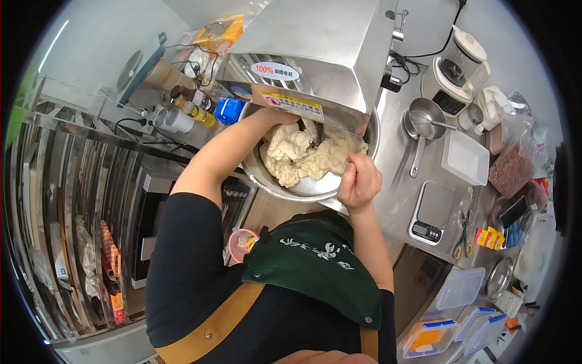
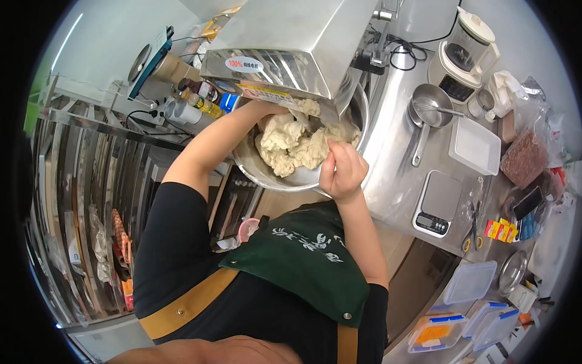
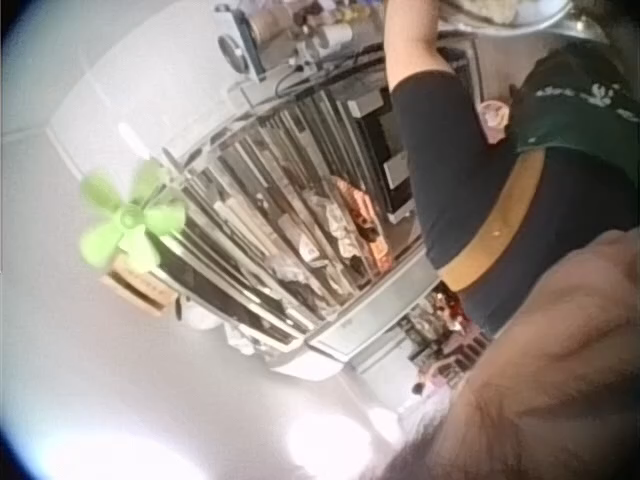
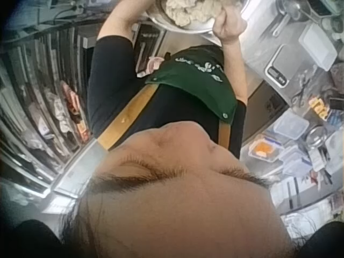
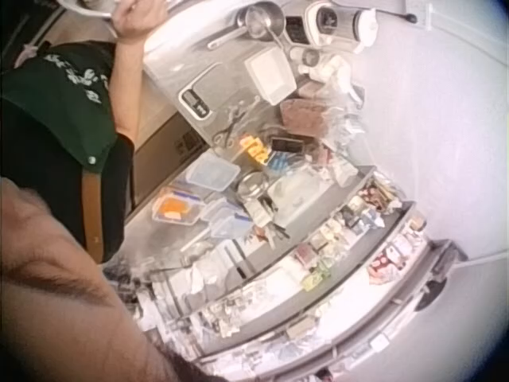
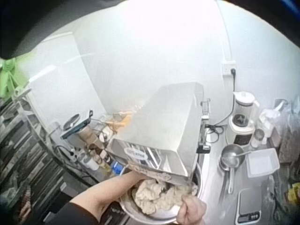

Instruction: The person handles steamer liners, operates a commercial dough mixer, and kneads the resulting dough on a stainless steel prep table.

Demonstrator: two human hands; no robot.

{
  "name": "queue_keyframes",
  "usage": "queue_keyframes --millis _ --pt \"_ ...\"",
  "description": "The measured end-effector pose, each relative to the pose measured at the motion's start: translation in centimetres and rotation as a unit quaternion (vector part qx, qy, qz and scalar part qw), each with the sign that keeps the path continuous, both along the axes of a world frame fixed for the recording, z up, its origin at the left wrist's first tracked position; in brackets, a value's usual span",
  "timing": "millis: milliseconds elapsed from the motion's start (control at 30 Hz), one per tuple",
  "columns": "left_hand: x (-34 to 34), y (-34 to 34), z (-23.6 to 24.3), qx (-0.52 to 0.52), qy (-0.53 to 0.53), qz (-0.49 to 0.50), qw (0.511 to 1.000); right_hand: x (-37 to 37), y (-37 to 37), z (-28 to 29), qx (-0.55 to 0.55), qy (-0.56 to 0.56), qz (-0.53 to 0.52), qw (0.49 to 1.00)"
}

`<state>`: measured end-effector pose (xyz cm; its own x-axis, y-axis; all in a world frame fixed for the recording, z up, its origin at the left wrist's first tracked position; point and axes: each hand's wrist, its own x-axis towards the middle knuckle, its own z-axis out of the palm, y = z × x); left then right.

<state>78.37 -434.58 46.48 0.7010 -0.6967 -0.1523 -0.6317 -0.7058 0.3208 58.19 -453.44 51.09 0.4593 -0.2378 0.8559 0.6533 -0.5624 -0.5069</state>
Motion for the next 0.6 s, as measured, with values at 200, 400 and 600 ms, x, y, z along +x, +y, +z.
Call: queue_keyframes --millis 200,400,600 --pt "-1.5 0.0 1.8 0.116 0.112 -0.018 0.987 -0.1 0.1 0.0 0.010 0.002 -0.004 1.000" --pt "-13.1 -0.5 11.2 0.232 0.045 -0.076 0.969 -0.3 0.2 0.1 -0.002 0.006 0.001 1.000" --pt "-13.9 0.1 15.4 -0.002 0.176 -0.097 0.980 -0.5 0.4 0.0 -0.010 0.008 0.002 1.000"
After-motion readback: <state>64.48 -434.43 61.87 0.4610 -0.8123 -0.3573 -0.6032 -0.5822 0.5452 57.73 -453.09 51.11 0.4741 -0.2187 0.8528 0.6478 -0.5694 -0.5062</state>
